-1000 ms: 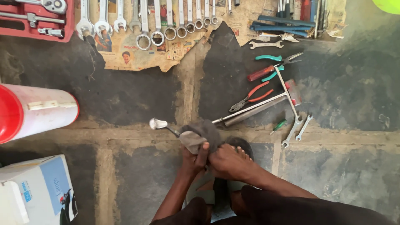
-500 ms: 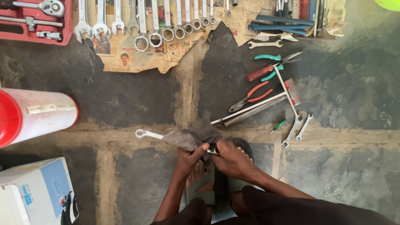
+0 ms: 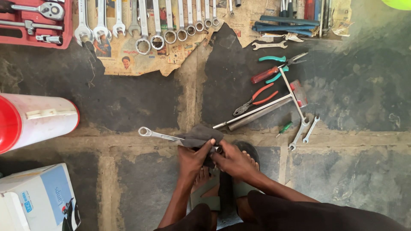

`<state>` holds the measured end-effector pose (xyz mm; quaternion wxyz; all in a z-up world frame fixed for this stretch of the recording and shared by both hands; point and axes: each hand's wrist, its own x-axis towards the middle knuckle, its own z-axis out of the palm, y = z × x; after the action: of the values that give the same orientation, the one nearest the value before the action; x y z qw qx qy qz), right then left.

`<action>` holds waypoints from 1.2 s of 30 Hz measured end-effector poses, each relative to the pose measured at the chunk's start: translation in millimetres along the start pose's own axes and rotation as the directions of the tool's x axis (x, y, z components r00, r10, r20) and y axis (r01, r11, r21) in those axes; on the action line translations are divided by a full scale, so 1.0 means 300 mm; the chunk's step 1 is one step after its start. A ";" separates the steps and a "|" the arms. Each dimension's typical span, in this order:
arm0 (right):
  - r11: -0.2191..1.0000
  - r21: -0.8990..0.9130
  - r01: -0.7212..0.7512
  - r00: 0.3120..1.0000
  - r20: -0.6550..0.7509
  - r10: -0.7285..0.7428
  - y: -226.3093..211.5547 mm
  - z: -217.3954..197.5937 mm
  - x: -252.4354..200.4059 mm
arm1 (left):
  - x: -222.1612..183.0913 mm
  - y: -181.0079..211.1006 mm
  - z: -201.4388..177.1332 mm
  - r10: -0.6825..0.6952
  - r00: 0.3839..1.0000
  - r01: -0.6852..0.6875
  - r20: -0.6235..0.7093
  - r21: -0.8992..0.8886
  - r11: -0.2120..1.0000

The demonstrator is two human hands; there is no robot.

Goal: Cleaning various wrenches and mechanical tools with a cloth.

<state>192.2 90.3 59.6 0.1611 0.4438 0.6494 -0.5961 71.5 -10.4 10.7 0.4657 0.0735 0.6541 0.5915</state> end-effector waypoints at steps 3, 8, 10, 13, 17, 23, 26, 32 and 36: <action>0.947 0.318 0.040 0.999 0.019 -0.049 0.061 0.032 0.034 | -0.006 0.023 0.026 -0.010 0.999 0.008 -0.049 -0.046 0.999; 0.805 0.577 0.135 0.978 0.051 -0.201 0.151 0.071 0.064 | -0.019 0.050 0.042 -0.064 0.990 0.044 -0.126 -0.154 0.987; 0.865 0.161 0.475 0.879 -0.048 -0.474 0.235 0.084 0.081 | -0.017 0.028 0.030 -0.017 0.987 -0.012 -0.161 -0.180 0.984; 0.541 -0.295 0.788 0.543 -0.083 -0.836 -0.007 0.026 -0.012 | -0.012 0.098 -0.001 -0.116 0.947 0.091 -0.301 -0.094 0.991; 0.780 -0.384 0.494 0.843 -0.009 -0.538 0.041 -0.022 0.009 | 0.020 -0.019 -0.125 -0.050 0.936 -0.010 -0.348 -0.169 0.986; 0.565 -0.598 0.569 0.675 -0.053 -0.736 -0.047 -0.041 0.027 | -0.046 0.087 -0.053 0.036 0.988 -0.087 -0.150 -0.348 0.933; 0.580 -0.615 0.535 0.712 -0.041 -0.701 -0.027 -0.017 0.053 | -0.040 0.075 -0.001 -0.030 0.999 0.022 -0.042 -0.191 0.981; 0.489 -0.676 0.551 0.709 0.071 -0.701 -0.014 -0.002 0.052 | -0.018 0.015 0.029 0.051 0.998 -0.052 -0.026 -0.064 0.997; 0.540 -0.643 0.543 0.790 0.173 -0.588 -0.050 -0.008 0.047 | 0.001 0.044 0.012 0.053 0.992 -0.058 -0.118 -0.039 0.998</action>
<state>173.6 99.6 59.4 0.0860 0.1418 0.9293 -0.3301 67.8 -3.9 22.2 0.4116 0.0470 0.6652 0.6211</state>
